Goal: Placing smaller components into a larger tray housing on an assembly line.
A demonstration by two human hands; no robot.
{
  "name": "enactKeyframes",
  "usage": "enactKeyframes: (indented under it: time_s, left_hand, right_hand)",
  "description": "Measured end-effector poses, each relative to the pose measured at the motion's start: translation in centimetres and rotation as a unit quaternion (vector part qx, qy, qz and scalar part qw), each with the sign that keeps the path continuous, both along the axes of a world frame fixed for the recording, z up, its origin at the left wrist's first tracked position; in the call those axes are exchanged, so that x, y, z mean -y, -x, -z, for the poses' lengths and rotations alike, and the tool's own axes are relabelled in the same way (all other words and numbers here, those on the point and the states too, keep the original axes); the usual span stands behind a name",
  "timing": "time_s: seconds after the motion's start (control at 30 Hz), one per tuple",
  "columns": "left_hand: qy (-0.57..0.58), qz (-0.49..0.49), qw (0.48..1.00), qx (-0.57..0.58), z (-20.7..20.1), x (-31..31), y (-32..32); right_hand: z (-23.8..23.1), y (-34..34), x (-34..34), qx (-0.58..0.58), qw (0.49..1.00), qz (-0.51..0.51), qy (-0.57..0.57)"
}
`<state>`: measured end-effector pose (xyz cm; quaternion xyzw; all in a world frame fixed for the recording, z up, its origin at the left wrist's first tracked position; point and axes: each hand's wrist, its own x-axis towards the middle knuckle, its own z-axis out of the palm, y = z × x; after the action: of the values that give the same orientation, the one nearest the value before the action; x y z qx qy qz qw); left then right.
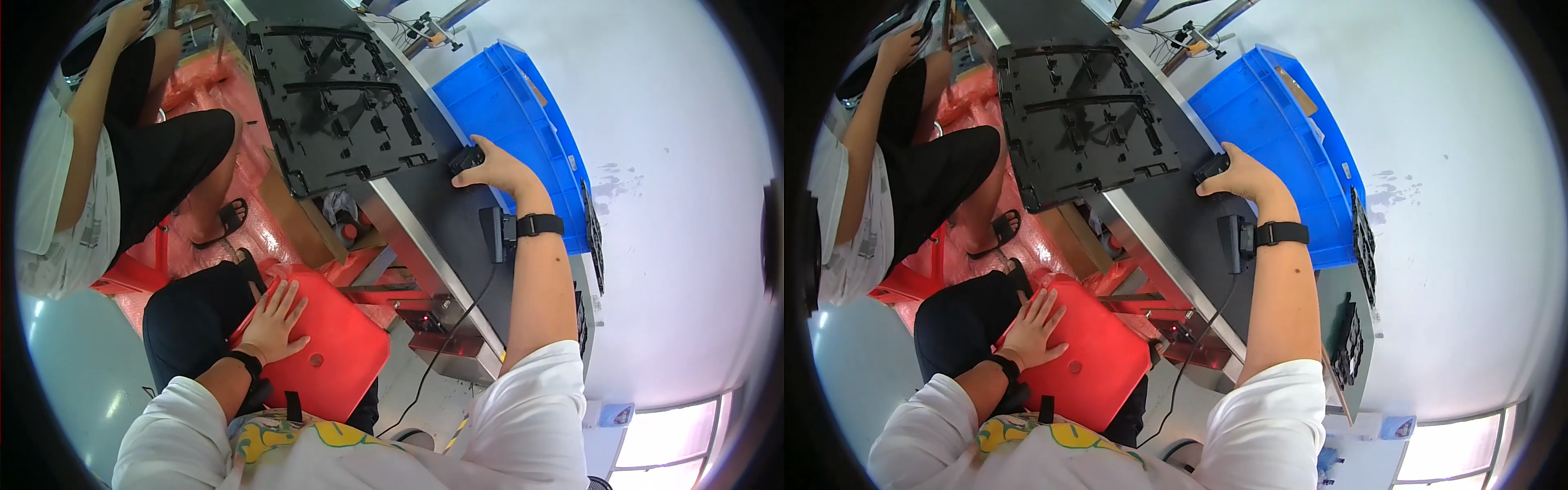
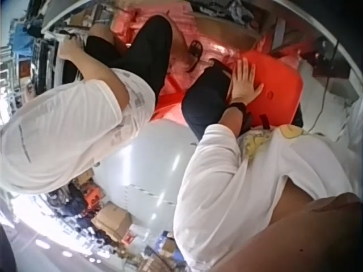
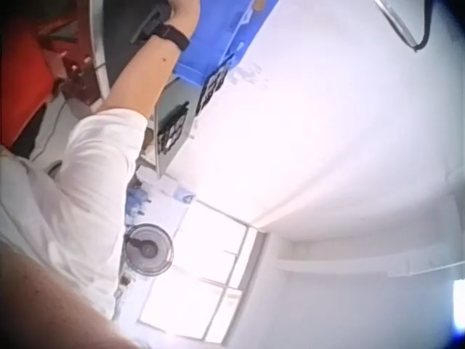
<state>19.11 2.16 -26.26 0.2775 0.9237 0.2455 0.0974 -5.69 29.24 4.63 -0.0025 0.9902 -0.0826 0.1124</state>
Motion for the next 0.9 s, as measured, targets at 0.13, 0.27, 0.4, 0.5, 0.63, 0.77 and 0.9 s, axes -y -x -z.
enactKeyframes:
  time_s: [0.13, 0.27, 0.4, 0.5, 0.63, 0.77, 0.9]
  left_hand:
    - [-0.008, -0.009, 1.000, -0.026, 0.1, 0.1, -0.1]
    - [-0.009, -0.003, 0.999, -0.034, 0.1, 0.0, -0.1]
    - [0.006, -0.002, 1.000, -0.029, -0.2, 0.0, 0.0]
    - [0.015, 0.002, 0.999, -0.031, 0.2, -0.3, 0.0]
    - [0.004, -0.002, 0.999, -0.034, 0.2, -0.4, -0.2]
    - [0.025, 0.006, 0.999, -0.035, 0.4, -1.0, 0.0]
    - [0.039, 0.014, 0.998, -0.053, 0.5, -0.9, 0.0]
  right_hand:
    - [-0.4, -1.8, -0.6, 0.032, 0.999, 0.010, -0.027]
    - [0.1, -5.1, -3.1, -0.040, 0.998, 0.024, -0.049]
    - [-1.0, -9.5, -6.6, -0.082, 0.987, 0.042, -0.132]
    - [-2.4, -13.2, -11.6, -0.050, 0.985, 0.138, -0.091]
    - [-4.4, -19.0, -15.8, -0.033, 0.973, 0.227, 0.007]
    - [-5.5, -25.8, -18.3, -0.110, 0.947, 0.289, 0.088]
    - [-6.7, -30.3, -18.7, -0.145, 0.937, 0.301, 0.106]
